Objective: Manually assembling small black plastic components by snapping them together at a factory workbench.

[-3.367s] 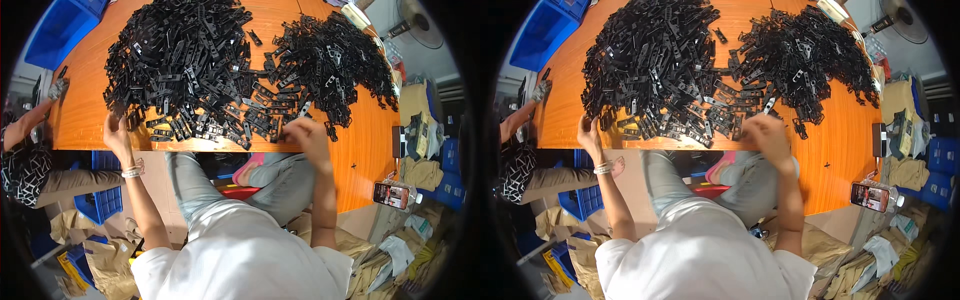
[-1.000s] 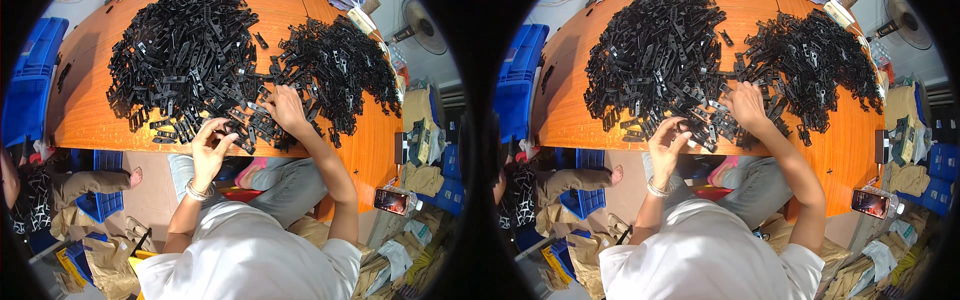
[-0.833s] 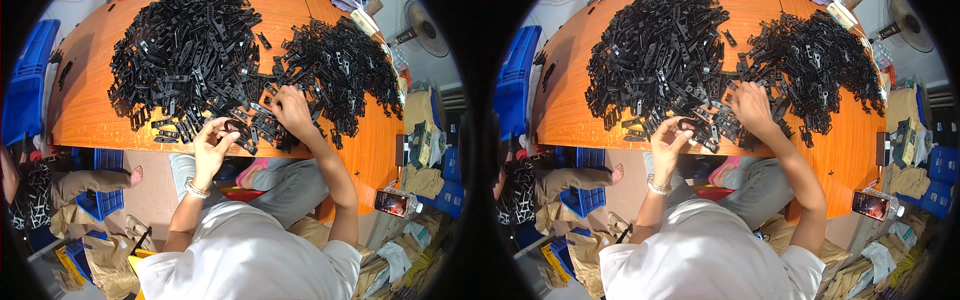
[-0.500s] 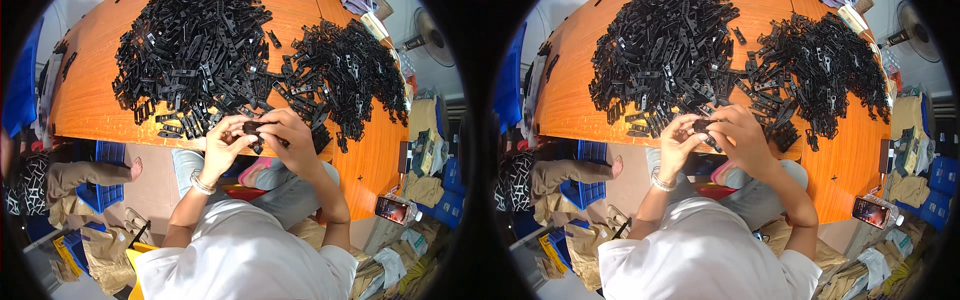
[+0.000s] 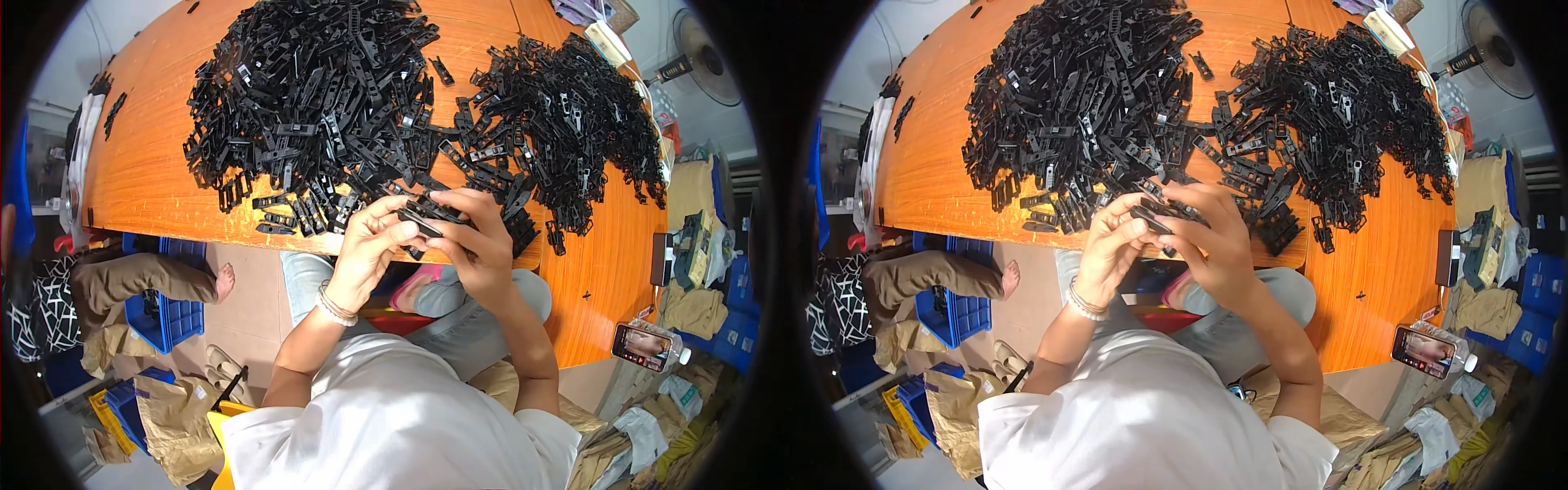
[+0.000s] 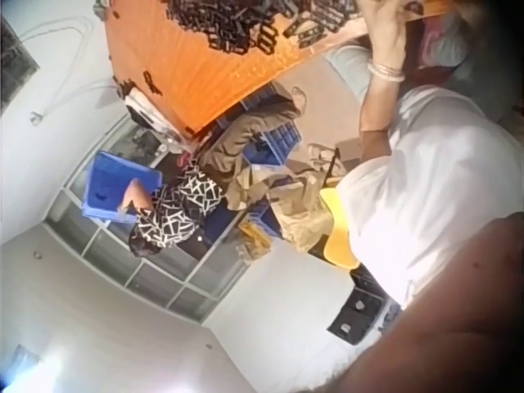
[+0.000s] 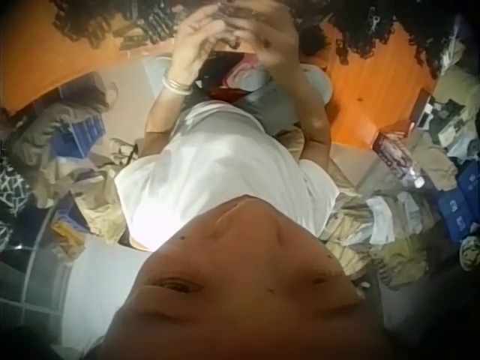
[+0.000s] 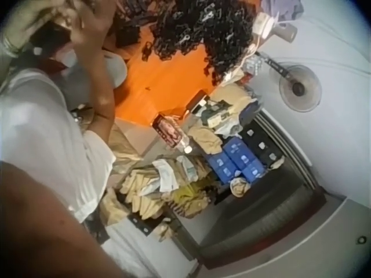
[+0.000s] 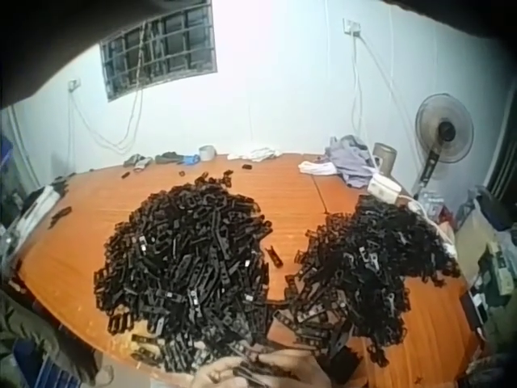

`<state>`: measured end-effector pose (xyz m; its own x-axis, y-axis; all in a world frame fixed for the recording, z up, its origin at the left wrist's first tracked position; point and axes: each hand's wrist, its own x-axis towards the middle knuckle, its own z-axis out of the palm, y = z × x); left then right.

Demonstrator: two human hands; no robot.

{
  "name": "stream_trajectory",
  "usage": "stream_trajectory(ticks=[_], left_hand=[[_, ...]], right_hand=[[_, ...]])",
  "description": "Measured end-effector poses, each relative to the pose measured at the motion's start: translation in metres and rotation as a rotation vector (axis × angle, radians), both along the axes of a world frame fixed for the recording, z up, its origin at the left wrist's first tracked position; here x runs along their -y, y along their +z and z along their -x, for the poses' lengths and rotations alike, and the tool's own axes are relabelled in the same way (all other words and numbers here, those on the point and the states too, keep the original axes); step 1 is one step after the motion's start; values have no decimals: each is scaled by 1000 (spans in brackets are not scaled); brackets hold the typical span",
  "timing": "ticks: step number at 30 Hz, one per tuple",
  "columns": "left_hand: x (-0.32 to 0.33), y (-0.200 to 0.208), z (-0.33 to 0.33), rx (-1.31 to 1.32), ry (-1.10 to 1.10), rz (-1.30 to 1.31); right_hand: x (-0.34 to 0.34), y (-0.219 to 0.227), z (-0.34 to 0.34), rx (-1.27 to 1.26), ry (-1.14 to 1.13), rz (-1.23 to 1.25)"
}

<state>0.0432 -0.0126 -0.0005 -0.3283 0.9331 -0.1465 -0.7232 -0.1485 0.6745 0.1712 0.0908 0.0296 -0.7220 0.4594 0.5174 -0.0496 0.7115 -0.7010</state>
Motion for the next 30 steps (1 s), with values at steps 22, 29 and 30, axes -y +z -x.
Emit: stream_trajectory(ticks=[22,29,30], left_hand=[[-242,-39,72,-2181,288,416],[-206,-19,66,-1864,444,234],[-192,-6,62,-1625,266,254]], right_hand=[[-3,-23,-19,-199,-369,632],[-10,-14,-23,-346,-446,708],[-10,-11,-23,-360,-469,789]])
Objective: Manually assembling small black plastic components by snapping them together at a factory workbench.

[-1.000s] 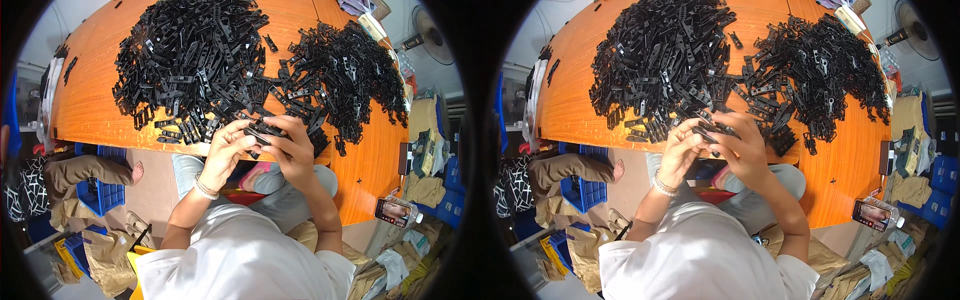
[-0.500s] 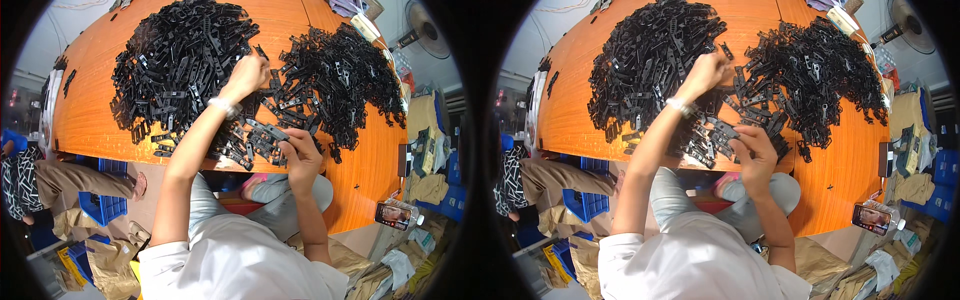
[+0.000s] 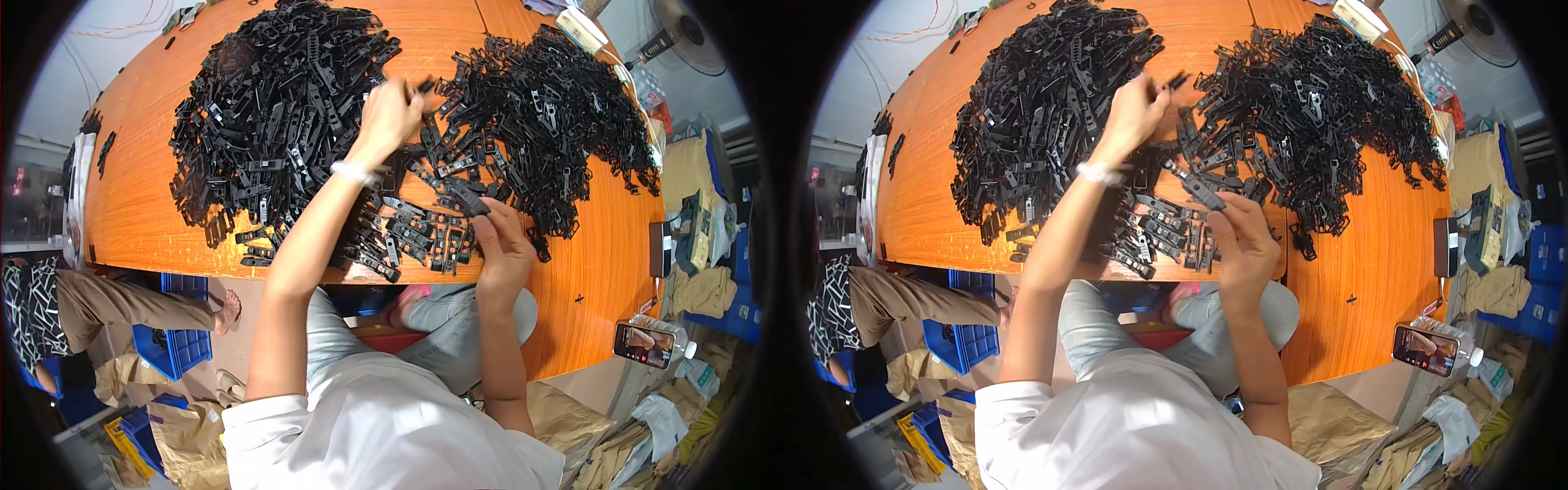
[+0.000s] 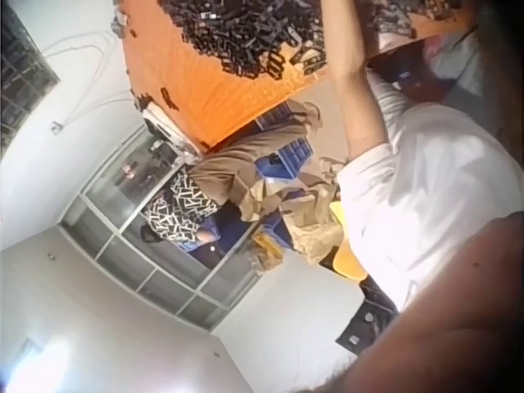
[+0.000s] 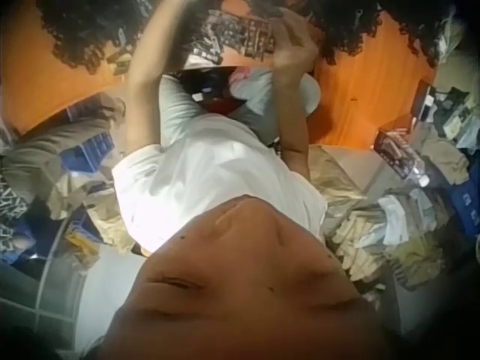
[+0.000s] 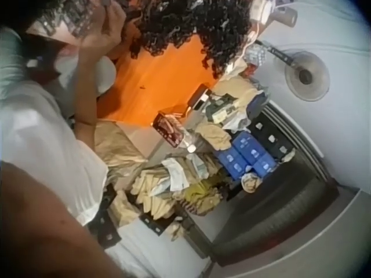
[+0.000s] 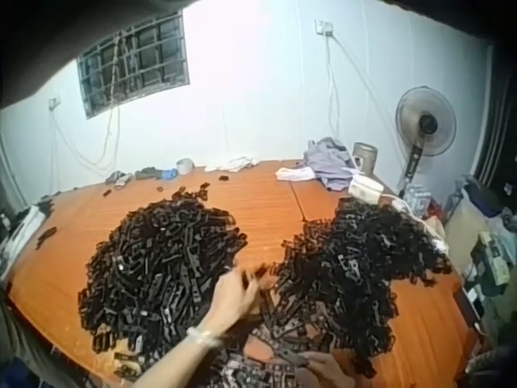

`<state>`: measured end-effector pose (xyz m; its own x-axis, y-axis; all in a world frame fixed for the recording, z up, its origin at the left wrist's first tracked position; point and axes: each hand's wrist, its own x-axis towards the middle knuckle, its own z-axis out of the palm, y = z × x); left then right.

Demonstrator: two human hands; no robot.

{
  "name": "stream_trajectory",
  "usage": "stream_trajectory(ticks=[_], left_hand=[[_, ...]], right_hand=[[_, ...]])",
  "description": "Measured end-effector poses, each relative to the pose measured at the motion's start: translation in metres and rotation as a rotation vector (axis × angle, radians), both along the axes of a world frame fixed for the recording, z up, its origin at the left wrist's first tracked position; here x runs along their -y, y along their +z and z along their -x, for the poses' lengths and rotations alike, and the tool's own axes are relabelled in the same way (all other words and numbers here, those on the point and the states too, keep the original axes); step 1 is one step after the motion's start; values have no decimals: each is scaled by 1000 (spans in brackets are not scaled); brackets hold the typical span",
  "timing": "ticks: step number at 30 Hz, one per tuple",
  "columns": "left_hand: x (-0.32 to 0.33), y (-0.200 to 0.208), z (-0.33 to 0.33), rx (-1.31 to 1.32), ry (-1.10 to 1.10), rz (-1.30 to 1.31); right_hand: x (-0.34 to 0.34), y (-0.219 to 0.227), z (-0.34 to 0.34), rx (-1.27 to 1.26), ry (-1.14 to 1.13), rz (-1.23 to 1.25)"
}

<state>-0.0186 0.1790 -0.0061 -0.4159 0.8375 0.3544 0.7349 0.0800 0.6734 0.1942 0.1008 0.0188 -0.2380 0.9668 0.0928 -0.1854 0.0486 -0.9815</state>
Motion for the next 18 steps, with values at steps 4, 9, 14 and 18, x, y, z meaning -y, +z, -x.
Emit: stream_trajectory(ticks=[4,9,14,18], left_hand=[[62,30,-30,1003,-367,234],[91,31,-50,1138,-365,283],[97,32,-49,1246,-252,310],[98,28,-48,1207,-231,316]], right_hand=[[-4,-3,-5,40,-93,92],[-7,-4,-1,104,-76,157],[-4,-2,1,246,-38,110],[-4,-6,0,116,41,139]])
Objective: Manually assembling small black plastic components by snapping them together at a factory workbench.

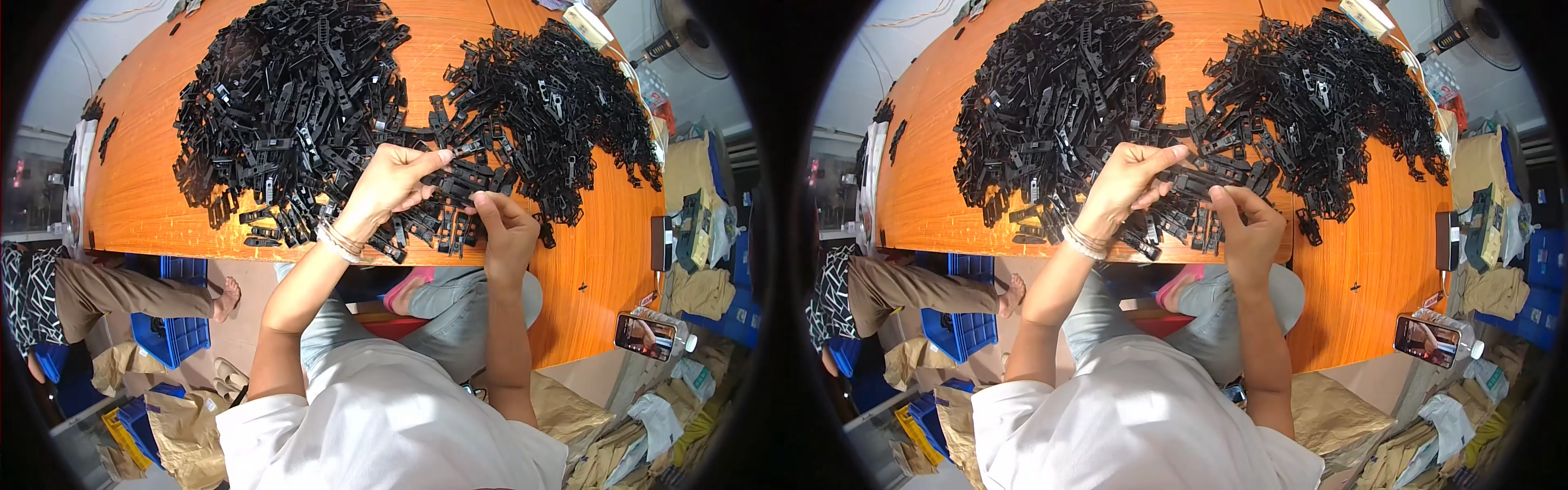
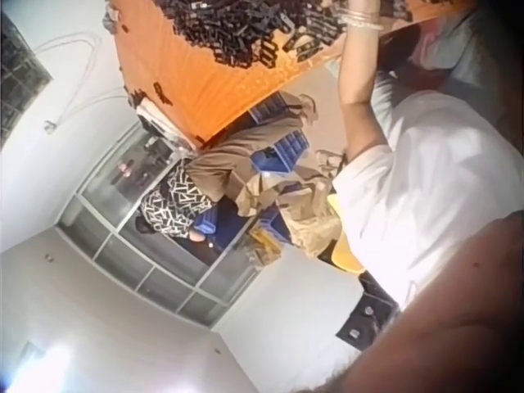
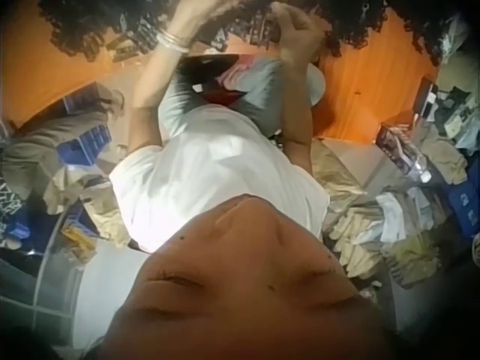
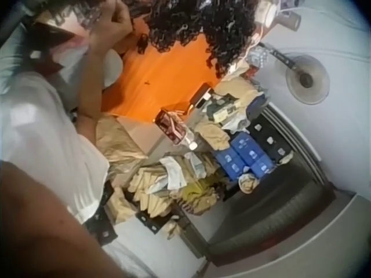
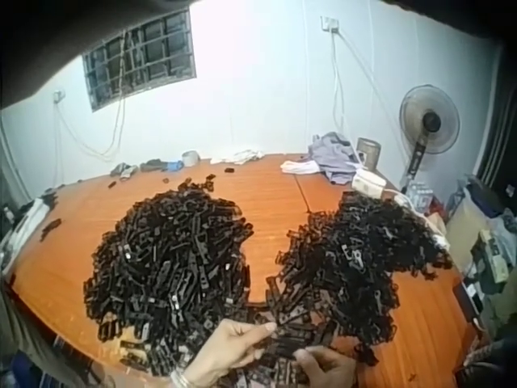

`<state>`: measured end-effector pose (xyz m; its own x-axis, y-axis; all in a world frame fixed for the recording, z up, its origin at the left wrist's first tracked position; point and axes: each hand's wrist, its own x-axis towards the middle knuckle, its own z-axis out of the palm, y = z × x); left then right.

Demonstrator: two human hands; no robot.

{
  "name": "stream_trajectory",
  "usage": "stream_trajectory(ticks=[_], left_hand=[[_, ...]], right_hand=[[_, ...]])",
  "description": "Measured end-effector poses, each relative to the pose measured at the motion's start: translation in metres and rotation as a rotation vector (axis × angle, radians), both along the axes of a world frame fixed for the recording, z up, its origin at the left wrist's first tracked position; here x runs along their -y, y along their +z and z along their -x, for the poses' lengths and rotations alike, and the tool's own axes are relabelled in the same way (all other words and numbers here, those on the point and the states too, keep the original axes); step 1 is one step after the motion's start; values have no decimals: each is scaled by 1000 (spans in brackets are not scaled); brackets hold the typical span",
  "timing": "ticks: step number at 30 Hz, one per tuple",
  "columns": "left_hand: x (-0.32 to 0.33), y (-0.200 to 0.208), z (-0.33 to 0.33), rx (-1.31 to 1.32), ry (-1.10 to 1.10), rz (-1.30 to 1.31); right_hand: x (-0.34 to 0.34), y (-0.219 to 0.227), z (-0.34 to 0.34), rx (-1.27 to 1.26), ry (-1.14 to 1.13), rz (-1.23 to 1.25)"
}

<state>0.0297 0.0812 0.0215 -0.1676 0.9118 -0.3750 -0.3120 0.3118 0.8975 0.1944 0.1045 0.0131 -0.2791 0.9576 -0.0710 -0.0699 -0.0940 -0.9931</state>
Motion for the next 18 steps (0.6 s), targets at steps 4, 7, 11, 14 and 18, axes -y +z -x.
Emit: stream_trajectory(ticks=[4,7,11,14,18], left_hand=[[5,5,-10,-76,4,38],[15,-7,-14,71,-48,-111],[18,-9,-23,164,14,-156],[20,-1,-21,-40,-21,-206],[25,-2,-16,7,-53,-181]], right_hand=[[-1,-1,0,96,-48,-20],[0,1,2,140,-102,-27],[3,-3,1,189,-69,-159],[3,-3,2,145,33,-153],[4,-8,8,-3,8,-61]])
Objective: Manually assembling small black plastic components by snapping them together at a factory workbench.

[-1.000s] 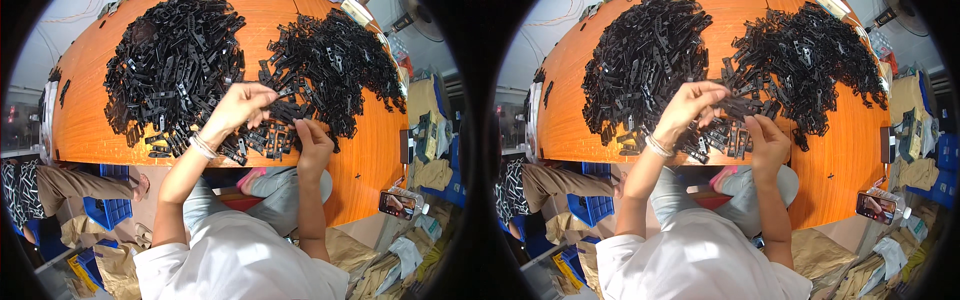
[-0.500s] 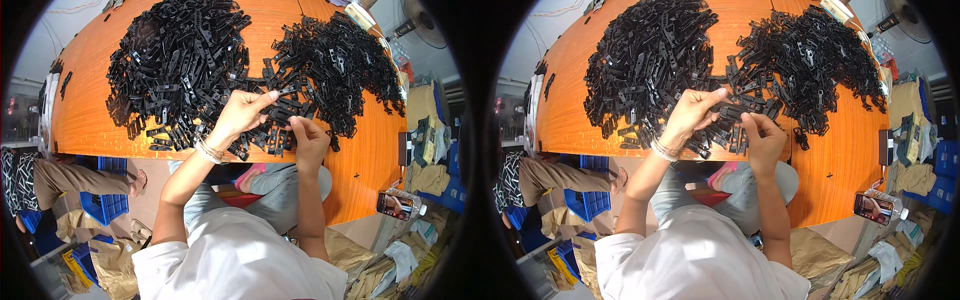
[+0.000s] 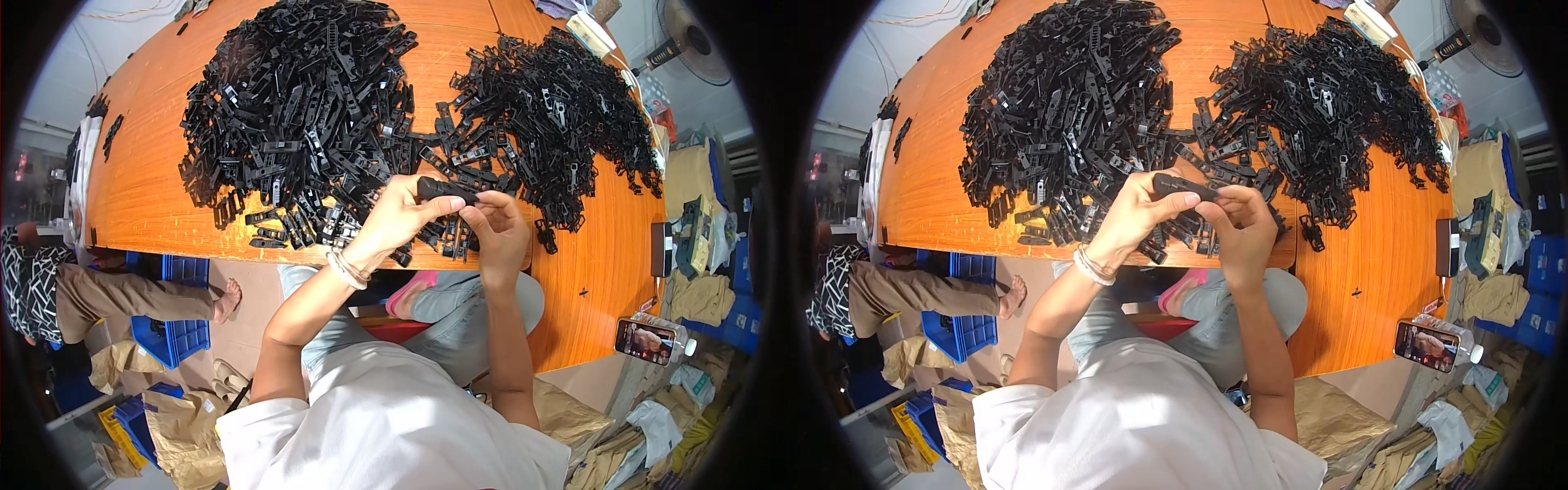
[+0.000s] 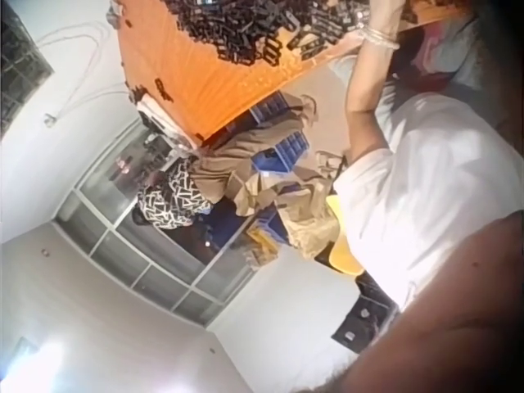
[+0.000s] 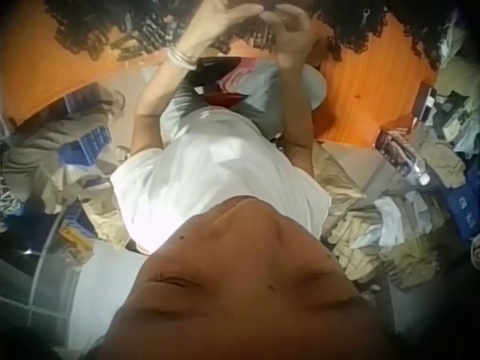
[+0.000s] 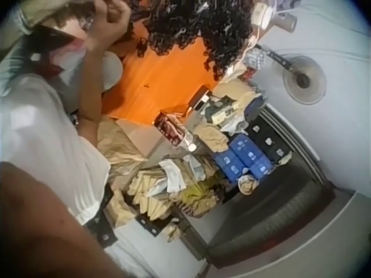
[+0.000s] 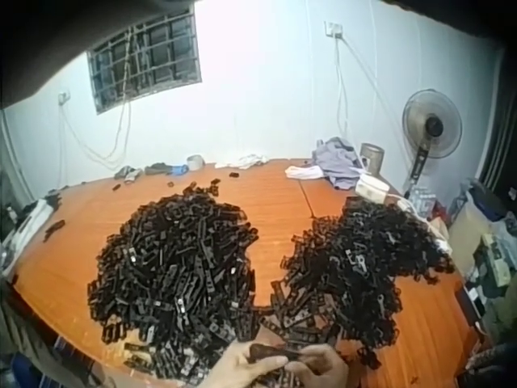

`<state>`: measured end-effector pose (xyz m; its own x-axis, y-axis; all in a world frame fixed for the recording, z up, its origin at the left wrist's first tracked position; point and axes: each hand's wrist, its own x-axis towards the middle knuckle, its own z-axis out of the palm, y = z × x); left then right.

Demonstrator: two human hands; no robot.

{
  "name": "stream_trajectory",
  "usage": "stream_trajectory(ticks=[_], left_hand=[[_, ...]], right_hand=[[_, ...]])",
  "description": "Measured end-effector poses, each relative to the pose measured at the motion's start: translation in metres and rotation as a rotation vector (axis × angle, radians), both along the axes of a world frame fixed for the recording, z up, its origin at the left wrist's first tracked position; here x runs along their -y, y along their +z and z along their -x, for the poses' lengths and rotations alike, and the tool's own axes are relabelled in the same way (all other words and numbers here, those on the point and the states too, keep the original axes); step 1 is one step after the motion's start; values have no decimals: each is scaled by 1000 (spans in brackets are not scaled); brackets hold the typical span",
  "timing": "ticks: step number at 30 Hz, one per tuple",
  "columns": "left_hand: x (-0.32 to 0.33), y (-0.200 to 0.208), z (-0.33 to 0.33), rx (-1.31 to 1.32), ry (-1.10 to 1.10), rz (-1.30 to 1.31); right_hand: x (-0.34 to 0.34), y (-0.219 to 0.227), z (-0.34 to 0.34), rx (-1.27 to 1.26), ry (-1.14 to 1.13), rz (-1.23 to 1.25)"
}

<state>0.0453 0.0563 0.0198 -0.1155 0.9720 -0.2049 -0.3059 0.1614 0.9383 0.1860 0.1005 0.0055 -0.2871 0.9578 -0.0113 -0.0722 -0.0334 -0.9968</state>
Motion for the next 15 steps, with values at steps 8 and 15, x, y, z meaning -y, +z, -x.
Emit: stream_trajectory(ticks=[8,15], left_hand=[[-8,-7,5,-114,-106,-120],[-112,-27,84,-1483,224,-386]], right_hand=[[-3,-1,1,-154,58,38],[-3,3,-4,-172,-72,226]])
